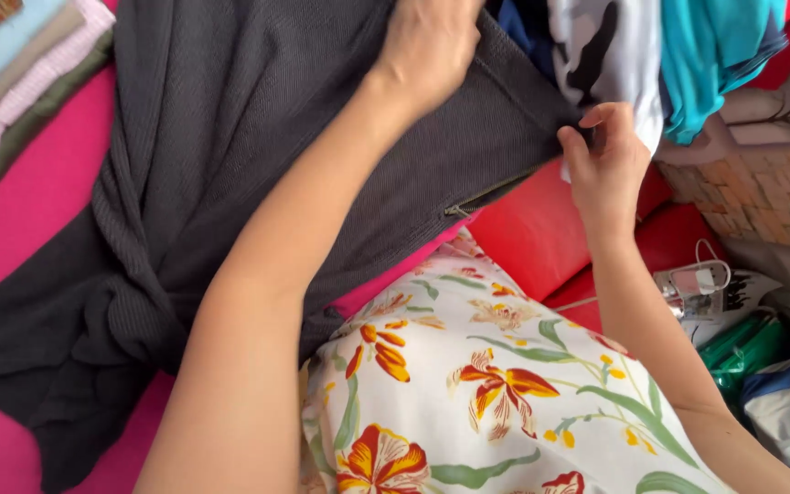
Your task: The recorder is folding several items of clothing on a flat surface.
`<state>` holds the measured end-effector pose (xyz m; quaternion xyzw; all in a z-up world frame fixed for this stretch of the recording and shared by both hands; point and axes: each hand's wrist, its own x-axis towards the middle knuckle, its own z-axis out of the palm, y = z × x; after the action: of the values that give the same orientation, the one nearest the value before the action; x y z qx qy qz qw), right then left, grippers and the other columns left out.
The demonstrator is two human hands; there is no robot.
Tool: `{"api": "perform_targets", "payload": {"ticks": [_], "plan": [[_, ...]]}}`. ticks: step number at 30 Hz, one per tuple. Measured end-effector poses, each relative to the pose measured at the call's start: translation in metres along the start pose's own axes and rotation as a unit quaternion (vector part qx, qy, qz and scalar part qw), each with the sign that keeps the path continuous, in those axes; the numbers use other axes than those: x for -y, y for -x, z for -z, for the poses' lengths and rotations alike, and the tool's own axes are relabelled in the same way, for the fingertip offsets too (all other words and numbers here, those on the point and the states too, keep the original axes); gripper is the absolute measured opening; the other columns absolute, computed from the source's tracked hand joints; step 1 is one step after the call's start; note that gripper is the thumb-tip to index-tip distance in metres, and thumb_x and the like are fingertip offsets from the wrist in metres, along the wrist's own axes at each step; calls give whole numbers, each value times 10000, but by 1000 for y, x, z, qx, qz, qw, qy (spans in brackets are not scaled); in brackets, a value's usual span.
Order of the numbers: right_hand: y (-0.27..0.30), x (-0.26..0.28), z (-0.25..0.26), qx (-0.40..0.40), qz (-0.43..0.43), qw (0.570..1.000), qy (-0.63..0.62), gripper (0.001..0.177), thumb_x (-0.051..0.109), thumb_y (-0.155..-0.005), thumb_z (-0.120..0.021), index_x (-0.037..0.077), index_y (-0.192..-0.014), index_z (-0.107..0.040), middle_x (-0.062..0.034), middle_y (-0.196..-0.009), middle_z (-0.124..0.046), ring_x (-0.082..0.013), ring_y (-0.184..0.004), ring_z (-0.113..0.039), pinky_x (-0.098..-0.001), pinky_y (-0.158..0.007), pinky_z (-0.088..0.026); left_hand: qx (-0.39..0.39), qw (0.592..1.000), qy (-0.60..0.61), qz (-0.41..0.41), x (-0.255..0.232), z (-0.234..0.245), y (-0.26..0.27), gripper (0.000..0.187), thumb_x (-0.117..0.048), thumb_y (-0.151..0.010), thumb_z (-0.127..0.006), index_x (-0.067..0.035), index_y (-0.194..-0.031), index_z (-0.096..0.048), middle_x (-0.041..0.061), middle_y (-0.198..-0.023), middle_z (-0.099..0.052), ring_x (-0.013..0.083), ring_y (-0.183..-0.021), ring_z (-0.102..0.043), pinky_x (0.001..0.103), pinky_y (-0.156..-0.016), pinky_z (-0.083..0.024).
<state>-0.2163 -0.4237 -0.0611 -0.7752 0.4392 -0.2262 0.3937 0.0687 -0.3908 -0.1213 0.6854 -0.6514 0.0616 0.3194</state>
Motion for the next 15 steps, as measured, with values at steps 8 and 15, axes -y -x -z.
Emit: {"api": "perform_targets", "payload": {"ticks": [8, 15], "plan": [[65, 23, -47, 124, 141, 981, 48, 325, 137, -808, -834, 5, -1041, -650, -117, -882, -699, -244, -759, -719, -340, -682, -576, 220, 936, 199, 190, -116, 82, 134, 291, -199, -835, -778, -42, -953, -562, 150, -966, -567, 365, -939, -627, 491, -793, -522], [59, 24, -62, 154, 202, 964, 80, 140, 65, -886, -756, 22, -969, -652, -119, -834, -703, -263, -700, -712, -362, -624, -569, 116, 971, 136, 159, -119, 59, 162, 422, -231, -754, -804, -38, -1055, -580, 134, -1009, -564, 335, -975, -603, 450, -842, -521]]}}
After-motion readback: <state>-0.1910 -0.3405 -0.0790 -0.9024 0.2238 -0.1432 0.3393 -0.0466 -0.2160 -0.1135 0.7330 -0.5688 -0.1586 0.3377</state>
